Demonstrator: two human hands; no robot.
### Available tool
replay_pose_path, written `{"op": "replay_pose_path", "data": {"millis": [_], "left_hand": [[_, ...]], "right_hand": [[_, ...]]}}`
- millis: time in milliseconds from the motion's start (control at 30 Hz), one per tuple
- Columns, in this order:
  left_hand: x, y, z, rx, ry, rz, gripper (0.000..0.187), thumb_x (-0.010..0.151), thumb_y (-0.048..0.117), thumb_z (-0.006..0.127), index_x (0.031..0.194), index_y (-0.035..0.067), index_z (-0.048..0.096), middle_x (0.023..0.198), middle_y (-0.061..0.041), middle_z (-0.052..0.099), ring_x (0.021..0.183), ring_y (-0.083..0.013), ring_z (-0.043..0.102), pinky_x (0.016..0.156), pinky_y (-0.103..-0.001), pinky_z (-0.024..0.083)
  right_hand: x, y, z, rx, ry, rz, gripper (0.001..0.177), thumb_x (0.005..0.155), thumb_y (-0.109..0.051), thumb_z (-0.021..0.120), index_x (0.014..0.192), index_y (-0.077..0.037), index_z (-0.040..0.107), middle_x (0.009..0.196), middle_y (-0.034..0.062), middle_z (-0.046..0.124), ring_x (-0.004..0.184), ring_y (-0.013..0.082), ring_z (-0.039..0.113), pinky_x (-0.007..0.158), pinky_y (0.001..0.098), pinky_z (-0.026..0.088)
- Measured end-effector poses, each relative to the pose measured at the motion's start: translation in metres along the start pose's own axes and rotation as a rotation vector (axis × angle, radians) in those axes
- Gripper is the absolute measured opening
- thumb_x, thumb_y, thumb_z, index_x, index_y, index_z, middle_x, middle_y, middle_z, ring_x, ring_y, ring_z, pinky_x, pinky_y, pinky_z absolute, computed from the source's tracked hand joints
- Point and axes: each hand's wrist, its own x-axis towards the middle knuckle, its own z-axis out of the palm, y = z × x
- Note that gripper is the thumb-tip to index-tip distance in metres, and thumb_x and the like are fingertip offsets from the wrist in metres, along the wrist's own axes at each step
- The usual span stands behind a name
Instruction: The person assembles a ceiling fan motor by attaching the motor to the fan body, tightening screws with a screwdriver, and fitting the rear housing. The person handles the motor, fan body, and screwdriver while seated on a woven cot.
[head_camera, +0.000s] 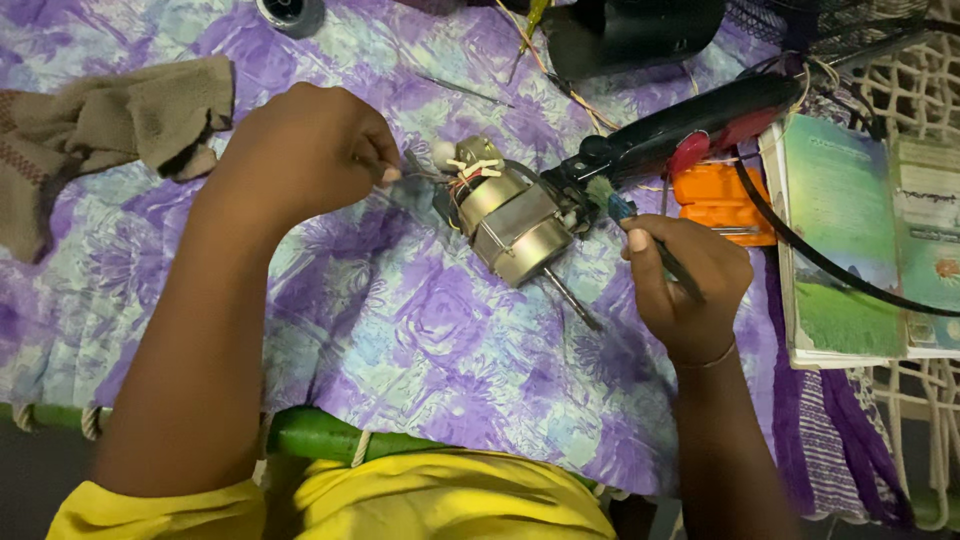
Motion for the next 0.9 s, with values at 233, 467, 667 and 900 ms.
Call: {"op": "replay_pose_path", "data": {"millis": [233, 467, 667, 900], "left_hand": [[0.005, -0.004, 0.003, -0.076, -0.006, 0.045, 0.018, 0.077, 0.013, 0.082, 0.096, 0.014, 0.081, 0.085, -0.006, 0.078, 0.074, -0.0223, 0.075, 0.065, -0.038, 0.057], [0.008, -0.007, 0.005, -0.143, -0.051, 0.014, 0.024, 0.082, 0.003, 0.075, 0.105, 0.008, 0.079, 0.089, -0.010, 0.079, 0.078, -0.0195, 0.078, 0.072, -0.035, 0.060], [0.007, -0.004, 0.005, -0.145, -0.137, -0.107, 0.056, 0.076, 0.003, 0.080, 0.130, 0.013, 0.067, 0.101, -0.010, 0.079, 0.090, -0.0239, 0.077, 0.080, -0.038, 0.058], [0.011, 0.000, 0.011, -0.166, -0.214, 0.015, 0.070, 0.063, 0.009, 0.092, 0.129, 0.016, 0.068, 0.101, -0.014, 0.076, 0.089, -0.0256, 0.076, 0.078, -0.038, 0.060]], "right_hand": [[0.001, -0.001, -0.001, 0.016, -0.001, 0.008, 0.010, 0.104, -0.005, 0.067, 0.105, 0.002, 0.073, 0.085, 0.0105, 0.072, 0.071, 0.0192, 0.073, 0.067, 0.0274, 0.054], [0.000, -0.004, -0.002, -0.012, -0.004, 0.003, 0.008, 0.104, -0.004, 0.068, 0.105, 0.002, 0.074, 0.087, 0.0116, 0.072, 0.073, 0.0196, 0.072, 0.068, 0.0276, 0.054], [0.001, -0.005, -0.002, 0.031, -0.006, 0.002, 0.008, 0.104, -0.003, 0.067, 0.105, 0.002, 0.073, 0.086, 0.0102, 0.072, 0.073, 0.0192, 0.073, 0.068, 0.0271, 0.054], [0.000, -0.005, -0.002, -0.001, -0.019, 0.006, 0.009, 0.105, -0.003, 0.067, 0.105, 0.001, 0.074, 0.080, 0.0099, 0.071, 0.073, 0.0193, 0.072, 0.068, 0.0271, 0.053]]}}
